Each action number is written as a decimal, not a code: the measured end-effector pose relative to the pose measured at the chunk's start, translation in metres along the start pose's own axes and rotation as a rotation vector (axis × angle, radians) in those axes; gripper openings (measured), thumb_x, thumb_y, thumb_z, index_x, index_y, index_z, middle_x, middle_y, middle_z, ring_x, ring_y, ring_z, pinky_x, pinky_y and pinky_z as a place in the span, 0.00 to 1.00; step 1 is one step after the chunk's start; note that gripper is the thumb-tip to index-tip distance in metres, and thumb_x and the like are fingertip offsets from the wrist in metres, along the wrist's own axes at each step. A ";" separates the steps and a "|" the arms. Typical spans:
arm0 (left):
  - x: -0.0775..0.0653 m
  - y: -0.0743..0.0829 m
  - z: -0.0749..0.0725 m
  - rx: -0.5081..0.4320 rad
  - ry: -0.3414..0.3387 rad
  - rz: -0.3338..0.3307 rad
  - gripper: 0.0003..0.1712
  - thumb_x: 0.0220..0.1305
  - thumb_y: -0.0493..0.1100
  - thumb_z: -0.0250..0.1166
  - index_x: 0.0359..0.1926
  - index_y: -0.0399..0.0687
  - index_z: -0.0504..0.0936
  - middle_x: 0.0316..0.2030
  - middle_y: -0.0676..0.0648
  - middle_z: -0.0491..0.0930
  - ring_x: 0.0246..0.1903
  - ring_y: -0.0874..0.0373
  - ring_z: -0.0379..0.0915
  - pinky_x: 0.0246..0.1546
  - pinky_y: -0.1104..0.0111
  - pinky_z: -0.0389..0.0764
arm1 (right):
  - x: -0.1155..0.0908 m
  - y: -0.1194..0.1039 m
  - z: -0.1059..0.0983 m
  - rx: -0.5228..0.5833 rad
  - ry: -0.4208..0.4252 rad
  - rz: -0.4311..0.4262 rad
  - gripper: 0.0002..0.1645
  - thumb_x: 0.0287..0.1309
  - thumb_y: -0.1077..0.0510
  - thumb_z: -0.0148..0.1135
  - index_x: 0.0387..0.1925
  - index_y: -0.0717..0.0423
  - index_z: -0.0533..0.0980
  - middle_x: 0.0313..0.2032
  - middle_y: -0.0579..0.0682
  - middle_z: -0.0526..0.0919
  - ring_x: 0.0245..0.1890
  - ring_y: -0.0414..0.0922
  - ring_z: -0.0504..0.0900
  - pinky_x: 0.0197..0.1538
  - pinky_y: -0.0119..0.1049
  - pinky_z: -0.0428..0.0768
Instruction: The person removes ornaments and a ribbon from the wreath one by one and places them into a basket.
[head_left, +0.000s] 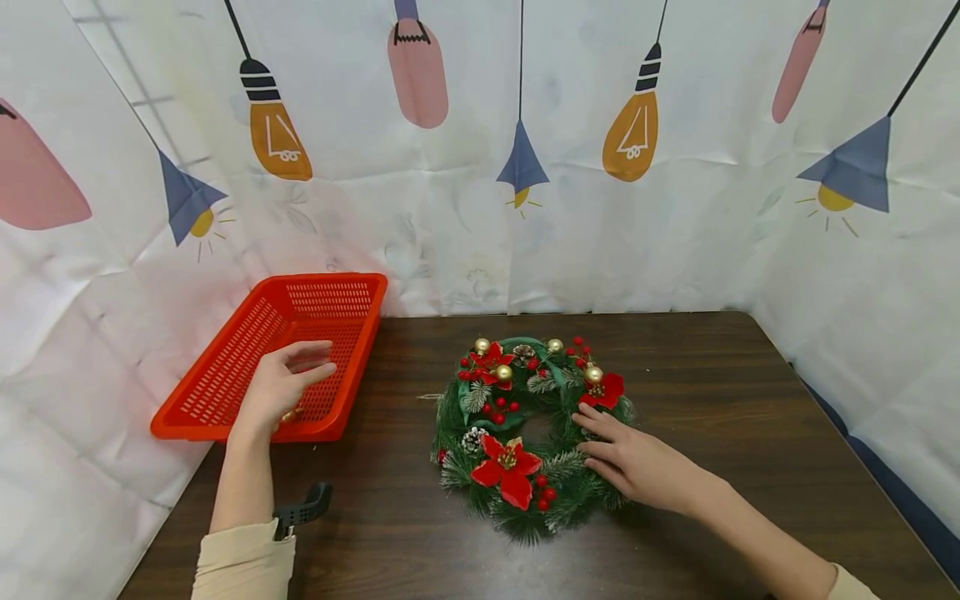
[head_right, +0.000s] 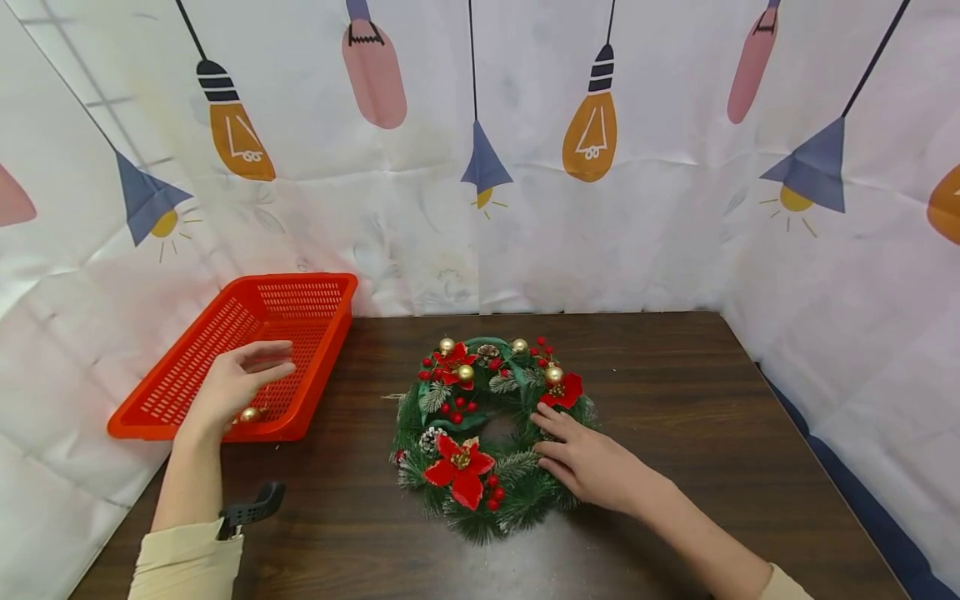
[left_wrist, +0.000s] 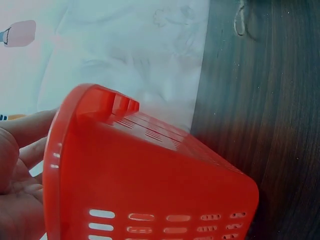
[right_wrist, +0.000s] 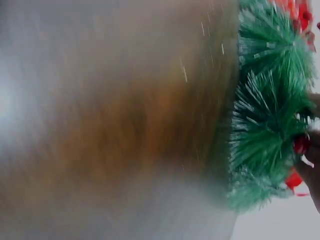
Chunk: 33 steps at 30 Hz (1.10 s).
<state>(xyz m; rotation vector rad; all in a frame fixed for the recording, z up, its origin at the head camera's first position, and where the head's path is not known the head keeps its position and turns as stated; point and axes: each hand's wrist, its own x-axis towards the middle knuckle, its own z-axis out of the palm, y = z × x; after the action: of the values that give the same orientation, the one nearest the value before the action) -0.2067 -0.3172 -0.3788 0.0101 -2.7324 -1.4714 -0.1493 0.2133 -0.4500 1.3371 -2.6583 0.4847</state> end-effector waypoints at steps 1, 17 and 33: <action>0.000 0.001 0.000 0.000 -0.001 0.004 0.33 0.74 0.50 0.65 0.73 0.42 0.71 0.65 0.33 0.74 0.62 0.38 0.72 0.58 0.48 0.78 | 0.000 0.004 -0.001 0.014 -0.013 -0.015 0.16 0.72 0.57 0.64 0.57 0.56 0.83 0.72 0.62 0.67 0.74 0.61 0.61 0.58 0.47 0.81; 0.001 0.023 0.026 0.007 -0.101 0.154 0.29 0.71 0.49 0.69 0.68 0.44 0.77 0.61 0.39 0.78 0.58 0.44 0.75 0.49 0.70 0.80 | 0.015 0.039 -0.025 0.002 0.060 0.005 0.29 0.65 0.72 0.62 0.67 0.62 0.75 0.71 0.59 0.69 0.73 0.61 0.63 0.70 0.53 0.66; 0.013 0.037 0.089 -0.028 -0.182 0.218 0.19 0.70 0.41 0.69 0.60 0.45 0.83 0.55 0.44 0.83 0.52 0.47 0.82 0.52 0.52 0.82 | 0.070 -0.094 0.020 -0.046 0.304 0.047 0.23 0.67 0.51 0.70 0.54 0.64 0.84 0.56 0.60 0.84 0.59 0.53 0.82 0.52 0.47 0.84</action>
<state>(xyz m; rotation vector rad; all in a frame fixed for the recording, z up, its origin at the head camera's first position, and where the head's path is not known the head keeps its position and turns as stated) -0.2222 -0.2230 -0.3959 -0.4287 -2.7395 -1.5162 -0.1158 0.1012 -0.4300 1.0913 -2.4401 0.5781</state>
